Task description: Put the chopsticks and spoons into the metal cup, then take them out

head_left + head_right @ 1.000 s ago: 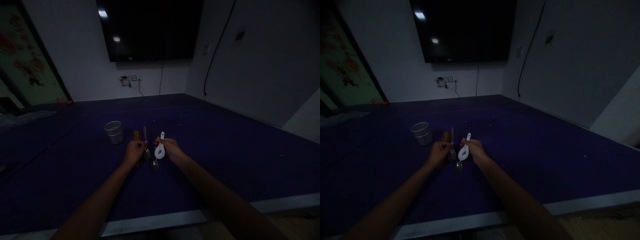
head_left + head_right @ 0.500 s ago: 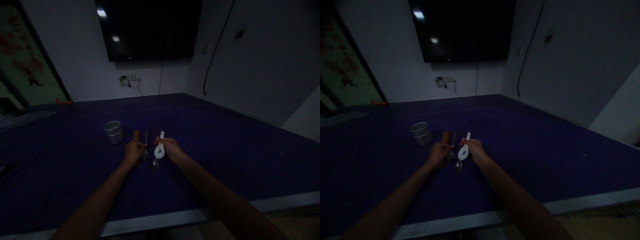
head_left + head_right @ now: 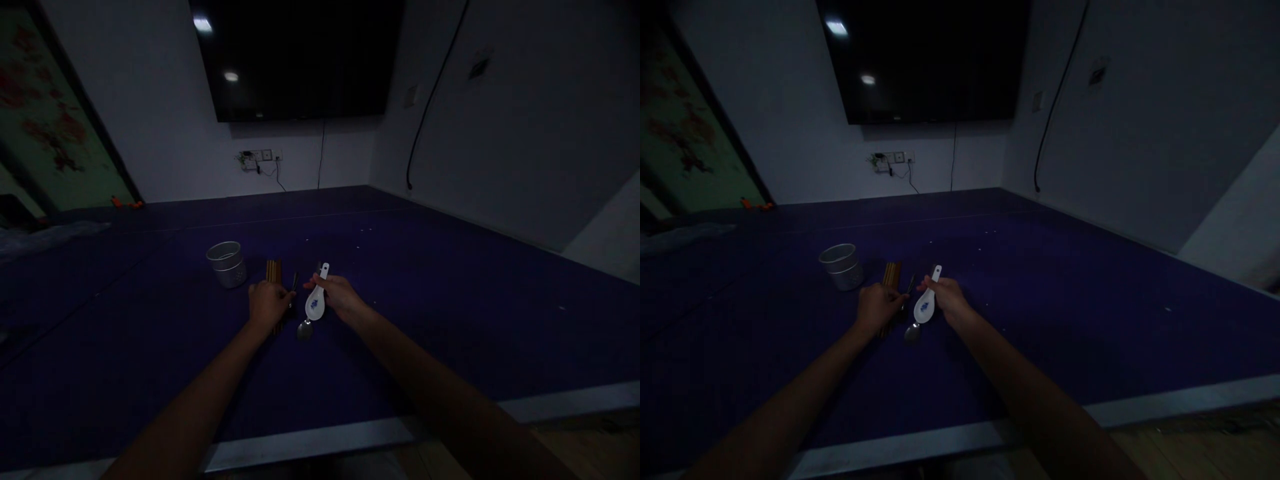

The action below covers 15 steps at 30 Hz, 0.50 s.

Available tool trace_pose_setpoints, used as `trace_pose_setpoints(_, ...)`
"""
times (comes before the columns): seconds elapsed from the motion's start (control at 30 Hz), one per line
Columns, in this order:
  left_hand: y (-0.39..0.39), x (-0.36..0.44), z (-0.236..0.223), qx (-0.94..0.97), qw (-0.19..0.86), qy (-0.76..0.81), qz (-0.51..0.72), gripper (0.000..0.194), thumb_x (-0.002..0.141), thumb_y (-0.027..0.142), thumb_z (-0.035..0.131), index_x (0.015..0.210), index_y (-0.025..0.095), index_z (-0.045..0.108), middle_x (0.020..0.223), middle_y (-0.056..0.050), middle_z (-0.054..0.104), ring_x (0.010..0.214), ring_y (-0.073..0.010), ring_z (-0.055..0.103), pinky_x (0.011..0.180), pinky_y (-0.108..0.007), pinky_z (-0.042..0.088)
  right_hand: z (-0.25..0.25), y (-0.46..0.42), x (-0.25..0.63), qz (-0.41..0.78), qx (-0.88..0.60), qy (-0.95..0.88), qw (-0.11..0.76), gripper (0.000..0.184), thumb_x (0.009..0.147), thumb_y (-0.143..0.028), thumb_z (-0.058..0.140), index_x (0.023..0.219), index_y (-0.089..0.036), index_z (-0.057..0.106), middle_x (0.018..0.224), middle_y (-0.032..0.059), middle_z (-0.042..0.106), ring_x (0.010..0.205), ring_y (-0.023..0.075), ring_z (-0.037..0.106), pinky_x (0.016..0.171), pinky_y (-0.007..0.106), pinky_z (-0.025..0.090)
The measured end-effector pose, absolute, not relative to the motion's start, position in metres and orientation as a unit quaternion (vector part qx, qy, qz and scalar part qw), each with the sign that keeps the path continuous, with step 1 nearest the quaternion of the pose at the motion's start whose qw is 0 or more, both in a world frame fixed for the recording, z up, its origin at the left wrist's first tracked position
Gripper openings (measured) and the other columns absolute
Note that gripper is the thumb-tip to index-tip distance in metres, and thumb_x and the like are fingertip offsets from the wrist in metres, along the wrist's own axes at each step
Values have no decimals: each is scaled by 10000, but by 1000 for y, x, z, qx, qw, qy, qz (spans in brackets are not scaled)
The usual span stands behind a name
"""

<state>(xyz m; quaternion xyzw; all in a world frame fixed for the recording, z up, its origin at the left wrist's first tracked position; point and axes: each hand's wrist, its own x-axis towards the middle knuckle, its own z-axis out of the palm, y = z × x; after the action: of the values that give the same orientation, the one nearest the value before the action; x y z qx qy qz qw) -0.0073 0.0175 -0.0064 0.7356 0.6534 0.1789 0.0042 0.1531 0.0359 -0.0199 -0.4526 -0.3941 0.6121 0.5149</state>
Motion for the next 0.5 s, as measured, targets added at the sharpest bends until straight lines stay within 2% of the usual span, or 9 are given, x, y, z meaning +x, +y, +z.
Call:
trace_pose_setpoints(0.2,15,-4,-4,730,-21,663,165,307,796,425,501,752,211,717,800,-60,709,879,-226,604,783,-355,343,-21,38,152,626,-444,-380,517,189,824,-206,569,651,-145,613,677,59,689,579,125,585,632,255,427)
trace_pose_setpoints(0.5,17,-2,-6,729,-36,664,163,317,791,400,473,693,199,697,729,-56,685,833,-222,606,769,-355,356,-21,37,151,650,-419,-363,520,184,819,-205,574,645,-144,583,618,36,643,535,114,556,598,260,427)
